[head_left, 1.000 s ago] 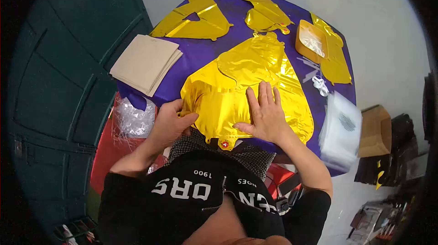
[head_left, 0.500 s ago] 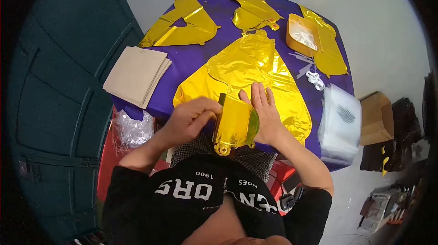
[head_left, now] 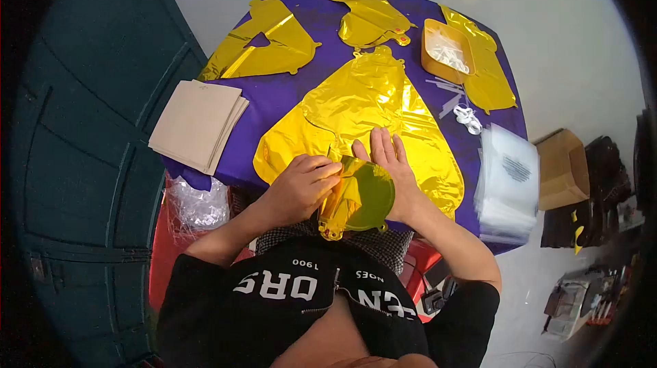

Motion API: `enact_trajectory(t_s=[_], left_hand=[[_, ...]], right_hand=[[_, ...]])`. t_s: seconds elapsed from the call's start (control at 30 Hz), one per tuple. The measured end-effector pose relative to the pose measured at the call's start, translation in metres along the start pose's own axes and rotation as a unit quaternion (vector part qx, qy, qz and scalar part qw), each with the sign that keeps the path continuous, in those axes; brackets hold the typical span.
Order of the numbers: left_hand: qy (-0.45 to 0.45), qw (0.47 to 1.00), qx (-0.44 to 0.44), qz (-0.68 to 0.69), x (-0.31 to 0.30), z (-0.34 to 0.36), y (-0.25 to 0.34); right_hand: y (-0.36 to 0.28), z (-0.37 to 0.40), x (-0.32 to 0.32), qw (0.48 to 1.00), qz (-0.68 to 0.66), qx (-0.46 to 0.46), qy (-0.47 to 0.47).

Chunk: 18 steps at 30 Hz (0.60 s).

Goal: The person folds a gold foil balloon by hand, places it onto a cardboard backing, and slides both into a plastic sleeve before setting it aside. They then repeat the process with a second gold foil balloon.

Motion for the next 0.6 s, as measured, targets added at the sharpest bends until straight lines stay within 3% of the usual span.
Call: enact_trajectory(t_s=[0.2,0.3,0.4,0.5,0.6], left_hand=[[0.002,1.000,0.004,-0.016,0.002,-0.003,0.001],[0.012,1.000,0.009,-0.012,0.002,-0.002,0.000],[0.019,0.999,0.024,-0.025,0.003,-0.002,-0.001],[0.019,0.999,0.028,-0.035,0.004,-0.002,-0.001],[0.015,0.999,0.026,-0.036,0.005,-0.002,-0.002]], right_hand=[[0.015,0.002,-0.015,0.996,-0.076,-0.041,-0.018],[0.059,-0.005,-0.040,0.963,-0.216,-0.011,-0.162],[0.073,0.010,-0.049,0.979,-0.169,0.112,-0.035],[0.034,0.002,-0.046,0.975,-0.194,0.104,-0.030],[0.007,-0.011,-0.034,0.998,-0.055,0.001,0.006]])
Point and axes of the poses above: each hand's wrist, its own z-axis away from the middle knuckle, its own x-axis out of the palm, y = z × x, the point moved 1 cm from there along -z, towards the middle knuckle, and after that the axes turned 10 degrees about z, right-handed, at the moved point
